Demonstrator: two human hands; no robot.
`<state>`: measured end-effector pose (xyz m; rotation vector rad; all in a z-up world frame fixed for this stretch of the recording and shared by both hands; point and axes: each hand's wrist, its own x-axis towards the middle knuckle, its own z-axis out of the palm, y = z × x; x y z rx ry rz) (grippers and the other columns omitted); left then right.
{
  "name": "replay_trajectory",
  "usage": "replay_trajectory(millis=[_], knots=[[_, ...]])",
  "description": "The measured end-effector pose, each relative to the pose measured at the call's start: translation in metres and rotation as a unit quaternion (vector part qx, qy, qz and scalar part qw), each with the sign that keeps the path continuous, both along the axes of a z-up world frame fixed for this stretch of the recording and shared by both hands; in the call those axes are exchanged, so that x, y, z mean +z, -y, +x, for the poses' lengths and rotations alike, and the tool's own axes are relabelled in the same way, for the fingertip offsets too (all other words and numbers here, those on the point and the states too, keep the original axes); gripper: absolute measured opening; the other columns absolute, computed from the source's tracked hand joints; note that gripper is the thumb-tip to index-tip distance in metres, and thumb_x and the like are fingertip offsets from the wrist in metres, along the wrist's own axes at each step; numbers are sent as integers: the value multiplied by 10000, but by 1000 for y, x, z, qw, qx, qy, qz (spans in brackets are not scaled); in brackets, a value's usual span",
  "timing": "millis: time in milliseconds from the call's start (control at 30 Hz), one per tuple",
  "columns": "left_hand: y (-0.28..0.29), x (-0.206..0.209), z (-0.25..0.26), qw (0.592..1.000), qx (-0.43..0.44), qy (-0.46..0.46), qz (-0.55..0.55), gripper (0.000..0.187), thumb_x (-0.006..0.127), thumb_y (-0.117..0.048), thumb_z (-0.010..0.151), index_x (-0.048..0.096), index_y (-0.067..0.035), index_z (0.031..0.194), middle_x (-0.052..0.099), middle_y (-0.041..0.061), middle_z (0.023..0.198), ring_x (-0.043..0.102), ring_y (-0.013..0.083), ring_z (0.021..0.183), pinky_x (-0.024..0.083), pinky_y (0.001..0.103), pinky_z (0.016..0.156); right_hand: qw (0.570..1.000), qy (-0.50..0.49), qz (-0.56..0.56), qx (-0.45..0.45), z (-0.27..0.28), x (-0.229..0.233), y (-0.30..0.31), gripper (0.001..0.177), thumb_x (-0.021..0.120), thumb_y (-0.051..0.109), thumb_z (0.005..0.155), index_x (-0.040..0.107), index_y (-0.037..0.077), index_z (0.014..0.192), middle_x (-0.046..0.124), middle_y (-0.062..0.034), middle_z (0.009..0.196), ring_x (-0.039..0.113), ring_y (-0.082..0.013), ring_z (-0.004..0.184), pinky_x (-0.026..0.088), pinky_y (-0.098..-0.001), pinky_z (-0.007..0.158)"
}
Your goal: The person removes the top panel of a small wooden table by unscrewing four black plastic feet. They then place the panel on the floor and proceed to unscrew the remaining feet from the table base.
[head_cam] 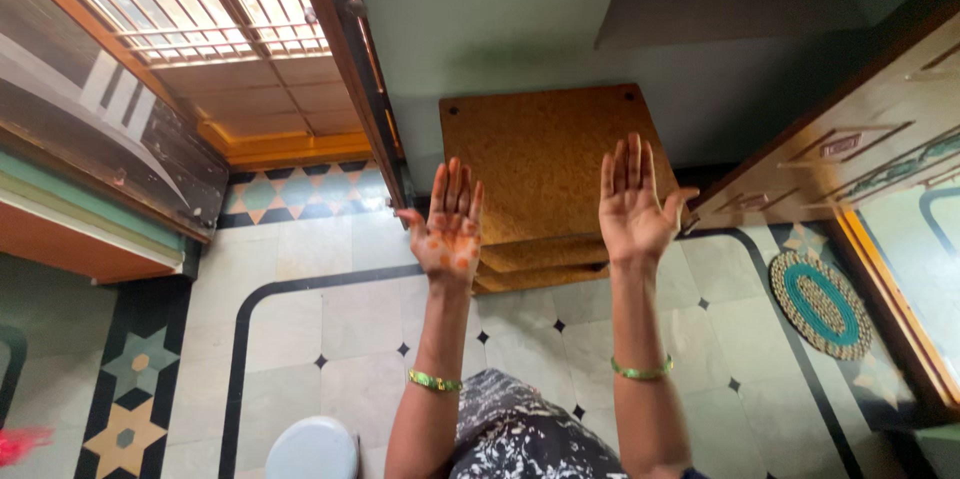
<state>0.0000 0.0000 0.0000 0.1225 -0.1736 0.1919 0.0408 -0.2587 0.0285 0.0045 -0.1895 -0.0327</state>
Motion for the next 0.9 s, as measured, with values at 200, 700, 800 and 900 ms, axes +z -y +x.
replay_trajectory(millis=[200, 700, 800, 900], knots=[[-1, 43, 4, 996, -21, 29, 77, 955, 238, -737, 976, 308, -18, 1601, 293, 135, 1687, 244, 292, 1586, 209, 468, 1314, 998, 14, -62, 2, 6, 27, 0, 995, 550, 684, 898, 360, 18, 1612, 444, -128, 1653, 418, -286, 1549, 362, -462, 1329], [0, 92, 30, 982, -26, 62, 174, 940, 142, -716, 1003, 294, -11, 1607, 298, 162, 1684, 237, 304, 1594, 230, 474, 1317, 991, 65, -115, -8, 35, 73, 14, 972, 497, 693, 899, 381, 17, 1588, 484, -141, 1608, 453, -278, 1534, 372, -448, 1341], [0, 90, 31, 982, -27, 62, 177, 938, 149, -714, 1008, 294, -6, 1606, 300, 167, 1683, 244, 309, 1591, 231, 477, 1318, 987, 64, -145, -18, 31, 68, 12, 973, 514, 692, 899, 371, 21, 1588, 474, -138, 1616, 445, -271, 1540, 366, -436, 1343], [2, 89, 31, 981, -29, 59, 180, 941, 153, -715, 1003, 289, -7, 1607, 298, 163, 1684, 241, 306, 1592, 227, 471, 1320, 989, 63, -135, -11, 30, 63, 11, 984, 513, 694, 905, 363, 14, 1601, 469, -132, 1623, 440, -268, 1544, 362, -437, 1349]])
